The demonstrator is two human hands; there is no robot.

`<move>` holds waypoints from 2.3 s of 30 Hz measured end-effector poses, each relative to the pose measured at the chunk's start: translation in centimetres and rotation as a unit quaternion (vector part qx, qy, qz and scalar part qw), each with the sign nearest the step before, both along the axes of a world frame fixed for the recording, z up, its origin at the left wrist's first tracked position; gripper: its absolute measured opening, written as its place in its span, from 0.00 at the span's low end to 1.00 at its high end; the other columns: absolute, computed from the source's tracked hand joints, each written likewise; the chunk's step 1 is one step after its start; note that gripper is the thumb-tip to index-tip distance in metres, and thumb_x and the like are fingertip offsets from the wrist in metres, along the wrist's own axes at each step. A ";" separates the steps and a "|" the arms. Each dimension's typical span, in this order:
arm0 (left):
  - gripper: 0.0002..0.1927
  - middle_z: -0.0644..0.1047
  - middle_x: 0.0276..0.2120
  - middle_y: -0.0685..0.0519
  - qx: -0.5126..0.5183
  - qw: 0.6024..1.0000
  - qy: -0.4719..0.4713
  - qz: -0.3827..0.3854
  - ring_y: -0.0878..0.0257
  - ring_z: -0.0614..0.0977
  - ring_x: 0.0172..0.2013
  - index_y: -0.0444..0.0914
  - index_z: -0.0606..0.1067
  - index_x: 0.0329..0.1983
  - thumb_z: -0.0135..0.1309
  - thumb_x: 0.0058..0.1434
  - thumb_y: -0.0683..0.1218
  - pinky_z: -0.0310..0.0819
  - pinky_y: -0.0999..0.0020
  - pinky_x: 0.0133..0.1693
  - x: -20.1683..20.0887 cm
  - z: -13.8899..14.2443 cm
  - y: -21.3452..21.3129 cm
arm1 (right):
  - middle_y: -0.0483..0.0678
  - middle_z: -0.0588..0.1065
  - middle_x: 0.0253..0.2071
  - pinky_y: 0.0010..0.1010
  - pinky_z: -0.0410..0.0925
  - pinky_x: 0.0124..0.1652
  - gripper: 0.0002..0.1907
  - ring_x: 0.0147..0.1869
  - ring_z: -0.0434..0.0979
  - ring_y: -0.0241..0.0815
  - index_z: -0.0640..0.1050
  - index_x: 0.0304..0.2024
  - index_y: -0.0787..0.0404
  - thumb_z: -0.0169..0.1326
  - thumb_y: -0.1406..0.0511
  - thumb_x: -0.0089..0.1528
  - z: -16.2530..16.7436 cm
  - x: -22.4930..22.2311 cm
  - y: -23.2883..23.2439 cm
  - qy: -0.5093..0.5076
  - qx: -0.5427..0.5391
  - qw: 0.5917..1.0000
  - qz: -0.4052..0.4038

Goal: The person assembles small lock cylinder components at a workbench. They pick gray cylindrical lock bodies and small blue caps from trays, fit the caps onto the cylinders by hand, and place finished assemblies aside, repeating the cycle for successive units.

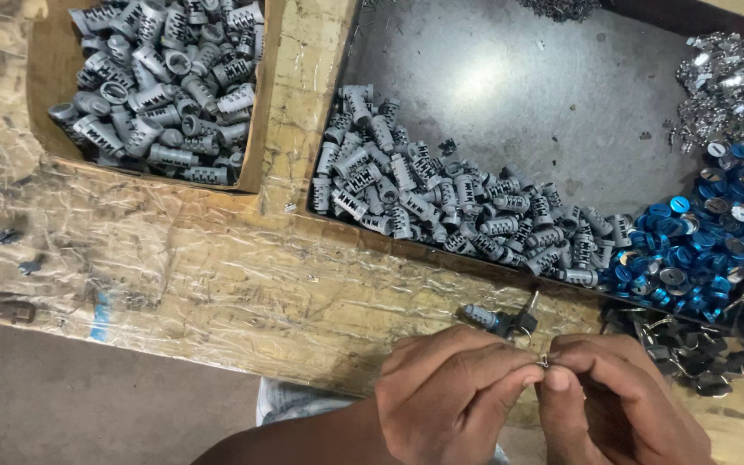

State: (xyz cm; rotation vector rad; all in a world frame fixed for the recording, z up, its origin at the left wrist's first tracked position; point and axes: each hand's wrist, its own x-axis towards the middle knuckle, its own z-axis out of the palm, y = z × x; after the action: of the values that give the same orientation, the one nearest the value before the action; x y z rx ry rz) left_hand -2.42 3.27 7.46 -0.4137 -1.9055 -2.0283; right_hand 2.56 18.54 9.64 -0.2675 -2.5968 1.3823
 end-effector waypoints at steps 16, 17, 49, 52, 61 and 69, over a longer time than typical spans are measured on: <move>0.09 0.80 0.33 0.50 -0.032 0.998 0.029 0.053 0.59 0.86 0.33 0.35 0.78 0.42 0.67 0.63 0.34 0.83 0.68 0.34 -2.3 -0.6 -0.8 | 0.48 0.78 0.40 0.20 0.73 0.41 0.10 0.39 0.80 0.33 0.76 0.44 0.58 0.62 0.67 0.61 -9.1 -0.7 4.1 0.141 0.015 0.987 0.073; 0.08 0.79 0.34 0.49 -0.040 0.999 0.019 0.017 0.57 0.86 0.35 0.34 0.77 0.43 0.65 0.65 0.34 0.84 0.67 0.35 -2.2 -1.1 -1.3 | 0.50 0.79 0.39 0.22 0.75 0.39 0.13 0.38 0.81 0.35 0.74 0.45 0.59 0.63 0.69 0.61 -9.2 -1.2 4.6 0.081 -0.081 0.991 0.067; 0.04 0.74 0.21 0.55 0.364 0.774 -0.500 -0.139 0.73 0.70 0.19 0.30 0.77 0.37 0.57 0.67 0.38 0.61 0.75 0.22 -3.7 -5.9 -4.9 | 0.49 0.81 0.37 0.32 0.73 0.37 0.05 0.37 0.83 0.40 0.81 0.41 0.63 0.58 0.67 0.64 2.3 -23.0 -1.9 -0.107 0.234 0.939 0.227; 0.04 0.73 0.23 0.55 0.418 0.733 -0.509 -0.172 0.72 0.71 0.20 0.31 0.76 0.40 0.56 0.69 0.39 0.61 0.75 0.22 -3.6 -4.1 -4.3 | 0.43 0.80 0.39 0.26 0.75 0.44 0.03 0.43 0.83 0.33 0.81 0.33 0.55 0.62 0.64 0.62 1.9 -14.4 0.9 -0.083 0.080 0.947 0.298; 0.07 0.78 0.31 0.52 0.402 0.757 -0.454 -0.243 0.73 0.71 0.26 0.28 0.79 0.43 0.54 0.76 0.39 0.61 0.76 0.27 -0.9 -1.1 -2.1 | 0.50 0.79 0.36 0.26 0.73 0.36 0.09 0.36 0.82 0.39 0.78 0.38 0.59 0.64 0.64 0.60 -4.5 2.6 -1.3 -0.055 0.200 0.977 -0.054; 0.07 0.79 0.33 0.51 0.335 0.816 -0.404 -0.242 0.72 0.75 0.28 0.27 0.79 0.45 0.55 0.75 0.38 0.64 0.75 0.28 0.3 -0.2 -1.7 | 0.53 0.79 0.37 0.28 0.72 0.33 0.08 0.32 0.80 0.41 0.77 0.38 0.61 0.63 0.65 0.62 -3.6 3.9 -2.6 -0.076 0.171 0.973 -0.133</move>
State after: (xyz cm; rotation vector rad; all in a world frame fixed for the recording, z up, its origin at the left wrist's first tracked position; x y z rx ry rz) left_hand -2.09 1.60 7.26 0.2353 -1.2843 -3.4276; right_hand 6.50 15.90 6.04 -0.6590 -2.7357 0.8415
